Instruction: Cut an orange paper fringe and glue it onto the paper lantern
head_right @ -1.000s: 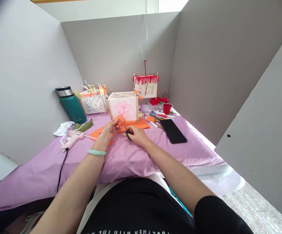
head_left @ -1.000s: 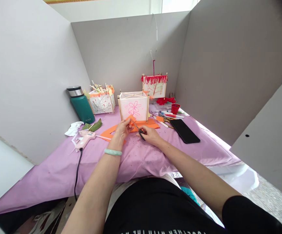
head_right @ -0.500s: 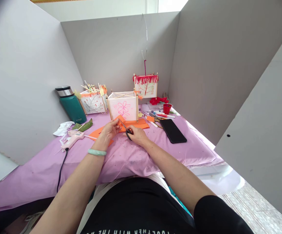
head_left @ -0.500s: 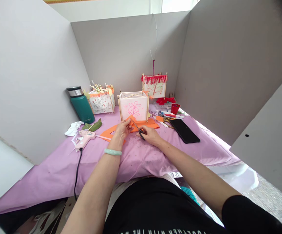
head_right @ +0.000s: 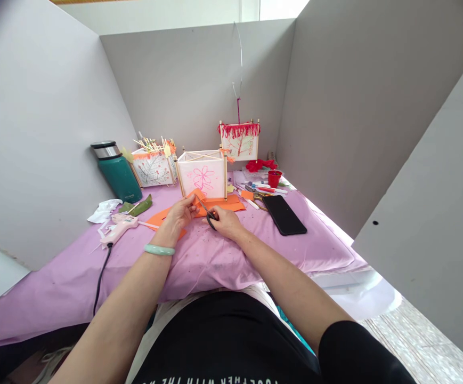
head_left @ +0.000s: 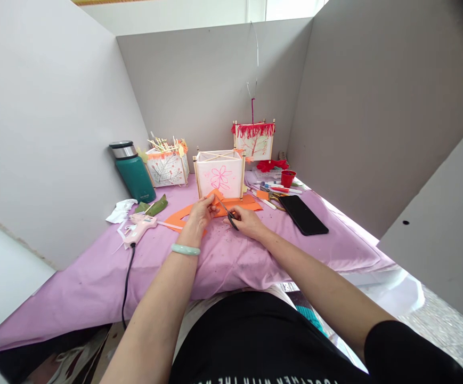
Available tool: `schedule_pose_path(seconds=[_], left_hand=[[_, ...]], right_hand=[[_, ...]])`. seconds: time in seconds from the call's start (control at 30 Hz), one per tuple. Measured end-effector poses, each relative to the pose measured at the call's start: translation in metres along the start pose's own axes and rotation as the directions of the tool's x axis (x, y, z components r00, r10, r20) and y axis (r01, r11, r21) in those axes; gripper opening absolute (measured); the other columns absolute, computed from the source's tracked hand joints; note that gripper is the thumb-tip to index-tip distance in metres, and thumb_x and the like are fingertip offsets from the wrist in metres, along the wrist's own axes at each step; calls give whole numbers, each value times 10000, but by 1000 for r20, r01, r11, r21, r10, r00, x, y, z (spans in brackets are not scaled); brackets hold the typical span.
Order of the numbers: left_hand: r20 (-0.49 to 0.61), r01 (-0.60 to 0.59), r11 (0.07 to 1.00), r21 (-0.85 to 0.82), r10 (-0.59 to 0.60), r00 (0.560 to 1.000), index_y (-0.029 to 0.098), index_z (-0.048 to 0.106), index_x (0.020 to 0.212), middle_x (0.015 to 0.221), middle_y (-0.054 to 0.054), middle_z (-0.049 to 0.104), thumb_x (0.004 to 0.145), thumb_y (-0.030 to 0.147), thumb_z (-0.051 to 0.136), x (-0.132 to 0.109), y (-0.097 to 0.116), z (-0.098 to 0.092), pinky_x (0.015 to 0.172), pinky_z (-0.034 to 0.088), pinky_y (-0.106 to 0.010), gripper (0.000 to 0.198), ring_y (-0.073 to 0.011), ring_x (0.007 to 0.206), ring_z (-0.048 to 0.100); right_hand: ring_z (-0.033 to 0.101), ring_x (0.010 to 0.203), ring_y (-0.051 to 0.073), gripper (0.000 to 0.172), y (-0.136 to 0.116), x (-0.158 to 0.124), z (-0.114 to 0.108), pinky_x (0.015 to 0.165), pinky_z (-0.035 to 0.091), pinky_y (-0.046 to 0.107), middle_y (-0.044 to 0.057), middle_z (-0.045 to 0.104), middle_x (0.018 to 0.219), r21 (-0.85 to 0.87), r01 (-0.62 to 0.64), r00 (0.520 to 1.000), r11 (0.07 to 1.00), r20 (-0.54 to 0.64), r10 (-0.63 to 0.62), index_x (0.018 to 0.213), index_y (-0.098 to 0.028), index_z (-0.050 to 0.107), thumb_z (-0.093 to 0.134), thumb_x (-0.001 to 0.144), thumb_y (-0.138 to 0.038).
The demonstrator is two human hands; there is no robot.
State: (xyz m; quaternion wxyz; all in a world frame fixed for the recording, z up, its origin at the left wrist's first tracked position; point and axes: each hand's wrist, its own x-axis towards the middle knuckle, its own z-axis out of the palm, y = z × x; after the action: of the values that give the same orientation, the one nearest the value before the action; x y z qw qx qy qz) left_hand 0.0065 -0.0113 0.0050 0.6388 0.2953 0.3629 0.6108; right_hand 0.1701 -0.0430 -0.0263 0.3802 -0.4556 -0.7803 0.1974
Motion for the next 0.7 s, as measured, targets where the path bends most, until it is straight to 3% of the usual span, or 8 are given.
schedule_pose_path(seconds=[0.7], left_hand=[[-21, -25, 996, -87, 23, 1000, 151, 551, 721, 547, 39, 551, 752, 126, 632, 4, 1, -2, 505, 476, -213, 90, -51, 393, 460]], right_hand=[[487, 576, 102, 362, -2, -1, 0, 538, 322, 205, -27, 563, 639, 25, 2, 1000, 1000, 26, -3, 918, -193, 594, 605, 734, -504]])
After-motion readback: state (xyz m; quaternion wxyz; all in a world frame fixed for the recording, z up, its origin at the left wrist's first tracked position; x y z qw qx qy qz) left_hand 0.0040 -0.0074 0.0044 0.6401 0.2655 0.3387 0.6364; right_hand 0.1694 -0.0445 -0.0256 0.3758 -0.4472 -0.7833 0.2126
